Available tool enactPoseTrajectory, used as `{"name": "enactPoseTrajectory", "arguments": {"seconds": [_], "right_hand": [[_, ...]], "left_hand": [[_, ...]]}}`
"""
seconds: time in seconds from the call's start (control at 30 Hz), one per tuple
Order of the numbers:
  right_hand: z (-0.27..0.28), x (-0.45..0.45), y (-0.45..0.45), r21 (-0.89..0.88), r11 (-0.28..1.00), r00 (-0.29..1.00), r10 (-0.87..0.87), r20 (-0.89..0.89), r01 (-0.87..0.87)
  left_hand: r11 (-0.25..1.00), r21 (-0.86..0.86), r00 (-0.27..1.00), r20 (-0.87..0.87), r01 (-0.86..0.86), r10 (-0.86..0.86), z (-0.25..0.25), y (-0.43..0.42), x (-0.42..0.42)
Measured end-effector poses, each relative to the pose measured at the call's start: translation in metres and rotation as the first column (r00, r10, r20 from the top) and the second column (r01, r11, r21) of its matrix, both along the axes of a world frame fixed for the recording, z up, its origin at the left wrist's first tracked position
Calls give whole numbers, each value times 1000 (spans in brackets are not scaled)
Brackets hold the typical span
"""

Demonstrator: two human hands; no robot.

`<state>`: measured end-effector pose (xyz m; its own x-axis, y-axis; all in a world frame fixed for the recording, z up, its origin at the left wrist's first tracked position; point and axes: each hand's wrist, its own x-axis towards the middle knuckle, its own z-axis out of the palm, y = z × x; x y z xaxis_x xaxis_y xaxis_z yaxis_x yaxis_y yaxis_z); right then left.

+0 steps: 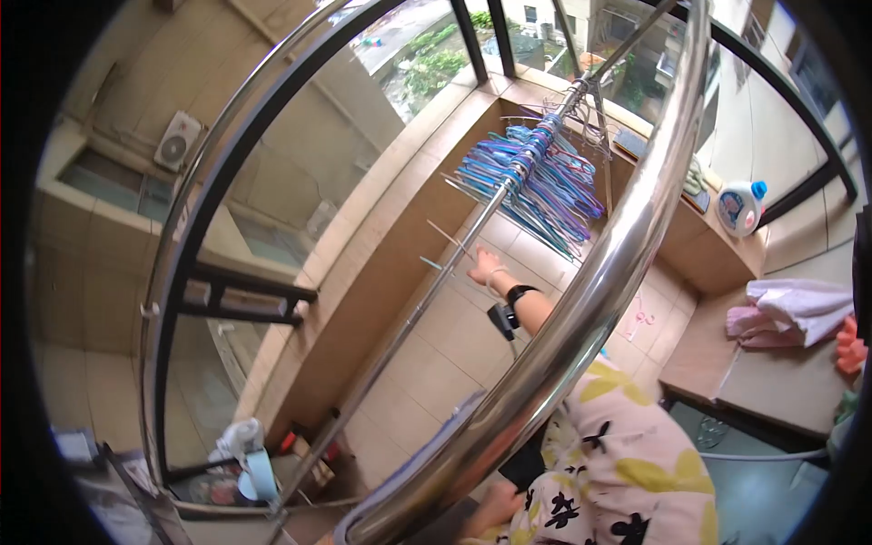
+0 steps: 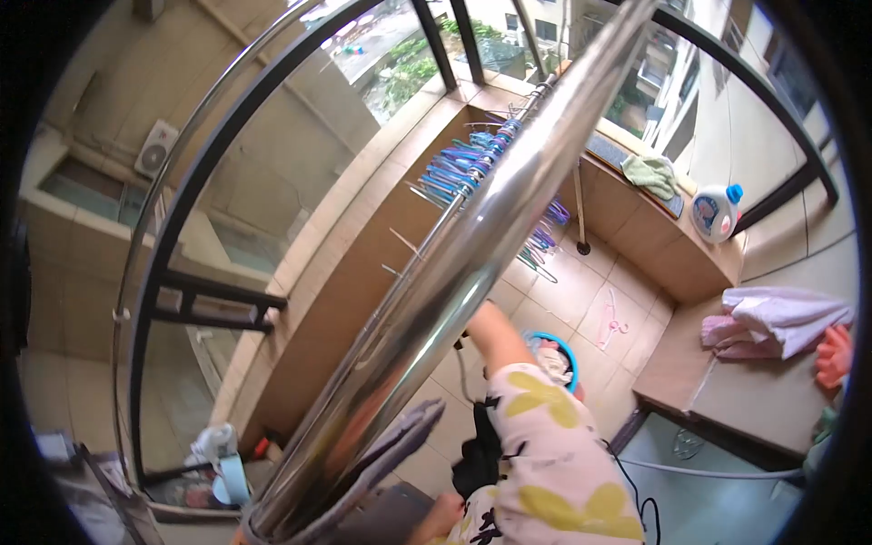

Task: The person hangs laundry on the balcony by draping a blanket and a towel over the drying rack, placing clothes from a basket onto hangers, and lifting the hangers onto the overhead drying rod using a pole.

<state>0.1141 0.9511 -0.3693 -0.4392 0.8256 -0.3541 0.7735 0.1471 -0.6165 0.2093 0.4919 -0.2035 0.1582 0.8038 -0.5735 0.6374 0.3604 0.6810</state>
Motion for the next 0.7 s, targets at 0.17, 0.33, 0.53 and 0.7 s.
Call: {"name": "enactPoseTrajectory", "arguments": {"seconds": [0.17,0.33,0.53,0.7], "right_hand": [[-59,-34,25,-114,950,829,-308,-467,289],[11,62,2,174,938,923,-237,-304,298],[86,269,-13,154,985,986,-50,-161,75],[222,424,-76,-328,942,975,-11,-221,-64]], "left_hand": [[986,-45,986,49,-158,161,-12,-31,-28],[860,-71,857,-156,-505,490,63,27,14],[799,164,805,-40,-579,592,63,51,-26],[870,89,871,-43,-485,490,69,73,-9]]}}
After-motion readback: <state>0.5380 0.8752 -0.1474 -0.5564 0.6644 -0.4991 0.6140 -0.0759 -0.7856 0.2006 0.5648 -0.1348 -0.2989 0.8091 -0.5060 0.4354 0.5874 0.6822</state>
